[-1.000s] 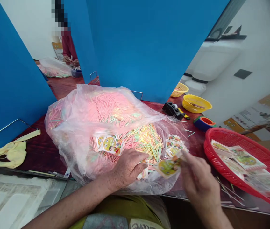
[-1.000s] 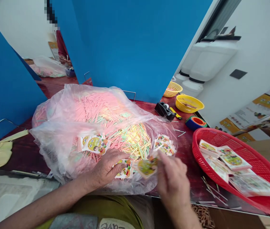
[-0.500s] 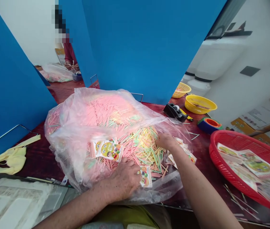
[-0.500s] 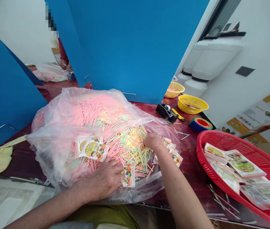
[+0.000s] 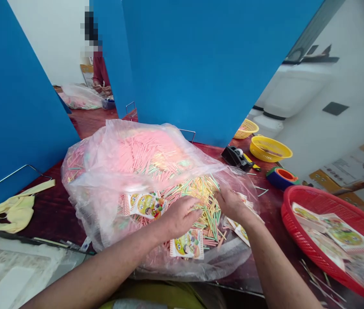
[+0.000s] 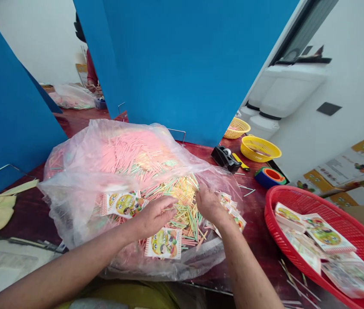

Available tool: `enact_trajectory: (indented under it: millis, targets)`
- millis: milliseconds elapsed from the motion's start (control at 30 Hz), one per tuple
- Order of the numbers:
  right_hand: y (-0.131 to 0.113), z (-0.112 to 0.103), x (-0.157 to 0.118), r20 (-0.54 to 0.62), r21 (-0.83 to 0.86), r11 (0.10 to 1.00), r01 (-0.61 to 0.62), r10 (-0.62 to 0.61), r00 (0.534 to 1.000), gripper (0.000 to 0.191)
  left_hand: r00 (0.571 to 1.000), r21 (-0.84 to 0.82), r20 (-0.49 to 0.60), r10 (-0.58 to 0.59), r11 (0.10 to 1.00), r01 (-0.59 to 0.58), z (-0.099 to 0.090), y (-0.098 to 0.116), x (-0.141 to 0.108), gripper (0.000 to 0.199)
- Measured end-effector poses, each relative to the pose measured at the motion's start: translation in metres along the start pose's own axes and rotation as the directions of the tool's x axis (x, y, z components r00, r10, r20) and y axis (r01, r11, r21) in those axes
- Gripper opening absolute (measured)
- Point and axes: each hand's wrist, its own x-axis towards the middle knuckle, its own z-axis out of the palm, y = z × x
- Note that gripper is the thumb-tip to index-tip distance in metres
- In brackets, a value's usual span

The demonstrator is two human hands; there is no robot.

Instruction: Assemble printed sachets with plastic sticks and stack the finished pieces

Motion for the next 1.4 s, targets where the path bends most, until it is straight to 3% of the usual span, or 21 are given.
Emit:
enact_trajectory:
  millis: [67, 167, 233, 300, 367, 467, 533, 667, 733, 800, 900, 1000, 1067, 1133, 1233, 1300, 1400]
  targets:
    - [-0.016, -0.001, -0.011, 0.029, 0.243, 0.965, 0.096, -0.106, 0.994, 0.021, 0.994, -0.283, 0.053, -0.092, 0.954, 0.103, 0.008, 0.001, 0.019, 0.031]
    - [-0.042, 0.005, -0.023, 0.016, 0.613, 0.771, 0.174, -0.232, 0.973, 0.018, 0.978, -0.591, 0.100, -0.182, 0.780, 0.206, 0.027, 0.003, 0.037, 0.037]
    - [-0.056, 0.009, -0.029, -0.036, 0.687, 0.703, 0.186, -0.222, 0.974, 0.014, 0.950, -0.637, -0.041, -0.308, 0.741, 0.213, 0.038, 0.003, 0.039, 0.034]
    - [-0.065, 0.011, -0.035, -0.078, 0.720, 0.667, 0.191, -0.196, 0.977, 0.012, 0.906, -0.620, -0.183, -0.383, 0.759, 0.196, 0.043, 0.005, 0.036, 0.030]
    - [-0.070, 0.013, -0.043, -0.070, 0.741, 0.647, 0.180, -0.193, 0.979, 0.011, 0.894, -0.634, -0.205, -0.399, 0.750, 0.189, 0.041, 0.007, 0.030, 0.032]
    - [-0.066, 0.017, -0.052, -0.044, 0.733, 0.662, 0.156, -0.182, 0.982, 0.009, 0.857, -0.737, -0.225, -0.463, 0.657, 0.161, 0.027, 0.009, 0.026, 0.039]
    - [-0.055, 0.023, -0.053, -0.036, 0.713, 0.692, 0.111, -0.122, 0.992, 0.012, 0.842, -0.824, -0.243, -0.481, 0.560, 0.082, 0.014, 0.009, 0.026, 0.037]
    - [-0.029, 0.034, -0.043, -0.104, 0.548, 0.836, 0.024, 0.039, 0.994, 0.015, 0.866, -0.976, -0.124, -0.485, 0.218, -0.018, -0.005, 0.005, 0.021, 0.021]
    - [-0.025, 0.036, -0.040, -0.199, 0.456, 0.889, 0.041, 0.057, 0.978, 0.019, 0.861, -0.995, -0.038, -0.507, 0.094, 0.011, -0.008, 0.005, 0.016, 0.017]
    - [-0.031, 0.035, -0.044, -0.376, 0.382, 0.918, 0.111, 0.045, 0.926, 0.028, 0.858, -0.998, -0.003, -0.513, 0.056, 0.030, -0.006, 0.007, 0.012, 0.015]
    - [-0.057, 0.033, -0.058, -0.556, 0.318, 0.906, 0.278, -0.059, 0.829, 0.020, 0.865, -0.995, -0.040, -0.501, 0.095, 0.009, 0.007, 0.013, 0.008, 0.017]
    - [-0.079, 0.026, -0.069, -0.540, 0.360, 0.813, 0.457, -0.218, 0.813, 0.013, 0.894, -0.973, -0.045, -0.446, 0.223, 0.062, 0.024, 0.016, 0.002, 0.029]
    - [-0.081, 0.016, -0.074, -0.523, 0.356, 0.776, 0.520, -0.296, 0.799, 0.017, 0.912, -0.903, -0.032, -0.409, 0.403, 0.148, 0.028, 0.015, -0.006, 0.036]
    - [-0.075, 0.004, -0.078, -0.536, 0.313, 0.806, 0.502, -0.286, 0.794, 0.012, 0.937, -0.729, 0.035, -0.348, 0.632, 0.262, 0.025, 0.012, -0.016, 0.038]
    - [-0.070, -0.004, -0.087, -0.543, 0.193, 0.861, 0.470, -0.306, 0.782, 0.025, 0.957, -0.417, 0.205, -0.206, 0.866, 0.276, 0.016, 0.013, -0.030, 0.025]
    - [-0.074, 0.000, -0.096, -0.468, 0.149, 0.852, 0.502, -0.387, 0.794, 0.024, 0.940, -0.338, 0.308, -0.145, 0.907, 0.251, 0.014, 0.015, -0.036, 0.014]
    - [-0.073, 0.014, -0.107, -0.388, 0.191, 0.843, 0.503, -0.406, 0.827, 0.022, 0.867, -0.315, 0.468, -0.172, 0.884, 0.345, 0.018, 0.014, -0.040, 0.010]
